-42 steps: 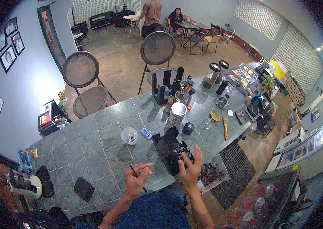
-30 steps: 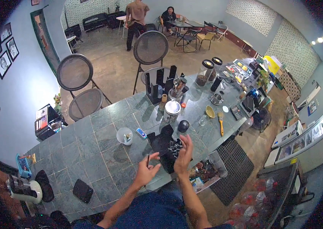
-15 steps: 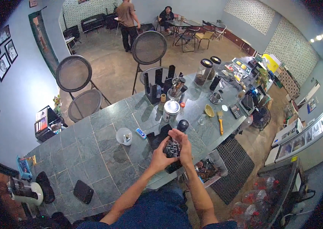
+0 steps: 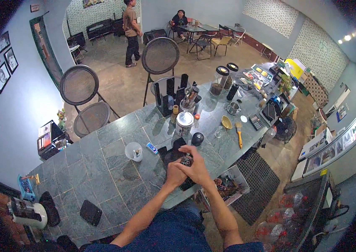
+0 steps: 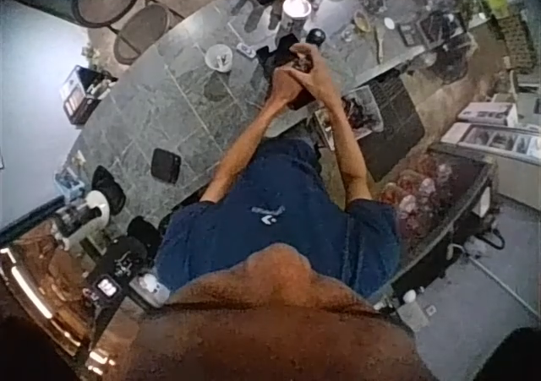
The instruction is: Assembling and inspecting small mechanical components, possibly for coffee equipment, on a tiled counter.
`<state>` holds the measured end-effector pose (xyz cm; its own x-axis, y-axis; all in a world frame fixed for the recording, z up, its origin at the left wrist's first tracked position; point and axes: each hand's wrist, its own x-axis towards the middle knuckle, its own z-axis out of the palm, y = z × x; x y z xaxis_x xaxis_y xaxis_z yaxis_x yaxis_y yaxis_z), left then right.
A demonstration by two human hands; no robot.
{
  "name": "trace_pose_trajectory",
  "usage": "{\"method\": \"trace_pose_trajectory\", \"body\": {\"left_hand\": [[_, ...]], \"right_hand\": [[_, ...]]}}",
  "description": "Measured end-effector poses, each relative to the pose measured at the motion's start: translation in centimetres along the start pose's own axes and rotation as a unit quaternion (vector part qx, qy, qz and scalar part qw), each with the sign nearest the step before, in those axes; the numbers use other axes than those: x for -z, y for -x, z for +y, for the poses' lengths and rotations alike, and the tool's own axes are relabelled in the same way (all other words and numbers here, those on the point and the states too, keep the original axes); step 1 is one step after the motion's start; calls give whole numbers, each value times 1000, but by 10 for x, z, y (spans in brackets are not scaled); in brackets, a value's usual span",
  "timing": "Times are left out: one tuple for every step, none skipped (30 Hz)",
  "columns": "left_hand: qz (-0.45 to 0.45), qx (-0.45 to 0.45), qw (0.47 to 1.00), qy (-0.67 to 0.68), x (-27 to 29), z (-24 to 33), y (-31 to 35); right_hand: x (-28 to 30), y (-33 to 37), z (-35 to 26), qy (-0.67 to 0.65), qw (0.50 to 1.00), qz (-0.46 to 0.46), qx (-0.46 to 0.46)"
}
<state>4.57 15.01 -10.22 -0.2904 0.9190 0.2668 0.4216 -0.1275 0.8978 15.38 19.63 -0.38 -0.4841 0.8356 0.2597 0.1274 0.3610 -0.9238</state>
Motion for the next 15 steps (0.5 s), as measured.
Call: {"method": "trace_pose_trajectory", "body": {"left_hand": [[6, 3, 1000, -17, 1, 1, -1], [11, 6, 999, -33, 2, 2, -1], [11, 4, 999, -33, 1, 4, -1], [30, -14, 999, -32, 0, 6, -1], [48, -31, 998, -32, -1, 8, -1], [49, -32, 998, -32, -2, 6, 0], [59, -35, 997, -19, -3, 4, 0], [69, -37, 997, -5, -3, 2, 0], [68, -38, 997, -4, -2, 6, 0], [54, -11, 998, 4, -1, 10, 1], [40, 15, 999, 13, 0, 14, 0], [43, 15, 999, 12, 0, 11, 1], [35, 24, 999, -15, 0, 8, 2], [28, 33, 998, -41, 0, 5, 3], [26, 32, 998, -40, 2, 11, 2]], "right_hand": [[2, 0, -2, -1, 1000, -2, 2], [5, -1, -4, 53, 998, -21, 16], [9, -1, -5, 107, 993, -35, 30], [11, -1, -2, 108, 993, -34, 30], [12, -1, 4, 108, 993, -44, 22], [11, -1, 7, 107, 993, -55, 15], [11, 0, 9, 107, 993, -55, 16], [10, 0, 10, 99, 994, -49, 16], [10, 1, 12, 92, 995, -42, 15], [10, 1, 13, 92, 995, -41, 14], [11, 2, 14, 88, 995, -35, 1], [9, 1, 13, 83, 996, -33, -10], [8, 1, 12, 82, 996, -34, -8], [6, 1, 9, 64, 997, -32, 4], [7, 1, 8, 47, 998, -28, 14]]}}
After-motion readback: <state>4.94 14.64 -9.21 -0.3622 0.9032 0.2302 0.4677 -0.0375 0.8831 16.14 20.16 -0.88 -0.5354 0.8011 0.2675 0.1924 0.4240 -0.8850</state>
